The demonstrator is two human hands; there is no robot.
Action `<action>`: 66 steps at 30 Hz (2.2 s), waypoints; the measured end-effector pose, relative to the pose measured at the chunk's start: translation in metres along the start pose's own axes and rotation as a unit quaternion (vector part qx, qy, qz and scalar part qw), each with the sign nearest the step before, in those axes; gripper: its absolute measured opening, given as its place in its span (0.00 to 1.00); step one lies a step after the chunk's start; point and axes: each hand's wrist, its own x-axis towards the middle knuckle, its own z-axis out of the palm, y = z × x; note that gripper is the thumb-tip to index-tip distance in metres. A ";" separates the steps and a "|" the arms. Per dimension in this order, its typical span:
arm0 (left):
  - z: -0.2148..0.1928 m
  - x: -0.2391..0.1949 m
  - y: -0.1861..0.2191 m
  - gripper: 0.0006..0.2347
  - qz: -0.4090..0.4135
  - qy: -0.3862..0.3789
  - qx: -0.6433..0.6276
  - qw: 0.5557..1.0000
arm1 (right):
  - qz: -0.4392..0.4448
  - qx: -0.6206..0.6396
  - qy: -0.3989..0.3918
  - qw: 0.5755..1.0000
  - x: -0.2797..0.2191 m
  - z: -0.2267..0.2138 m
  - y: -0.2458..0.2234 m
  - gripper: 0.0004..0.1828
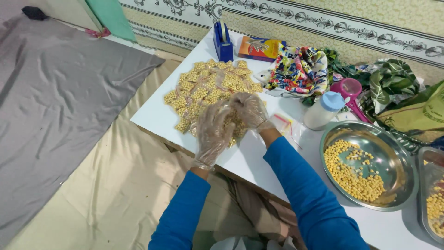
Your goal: The person sits on the floor and packs yellow chickpeas from a metal bowl into small clear plastic bags. They use both hands to scoop the chickpeas, fill the bags, and then seal them before placing them on the table.
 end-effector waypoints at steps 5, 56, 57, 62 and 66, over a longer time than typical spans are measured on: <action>0.004 -0.006 0.007 0.24 -0.039 -0.191 0.123 0.973 | -0.038 -0.040 0.089 0.995 -0.018 0.009 0.006 0.14; 0.093 0.006 0.151 0.40 0.031 -0.139 -0.129 0.981 | 0.114 -0.264 0.042 0.957 -0.158 -0.198 -0.042 0.07; 0.090 0.010 0.155 0.41 0.051 -0.114 -0.135 0.983 | 0.130 -0.222 0.046 0.965 -0.162 -0.208 -0.049 0.08; 0.106 0.030 0.199 0.42 0.089 -0.104 -0.252 0.958 | 0.178 -0.092 0.075 0.977 -0.183 -0.249 -0.037 0.16; 0.145 0.037 0.240 0.41 0.142 -0.009 -0.295 0.945 | 0.202 0.075 0.129 0.968 -0.206 -0.278 -0.029 0.26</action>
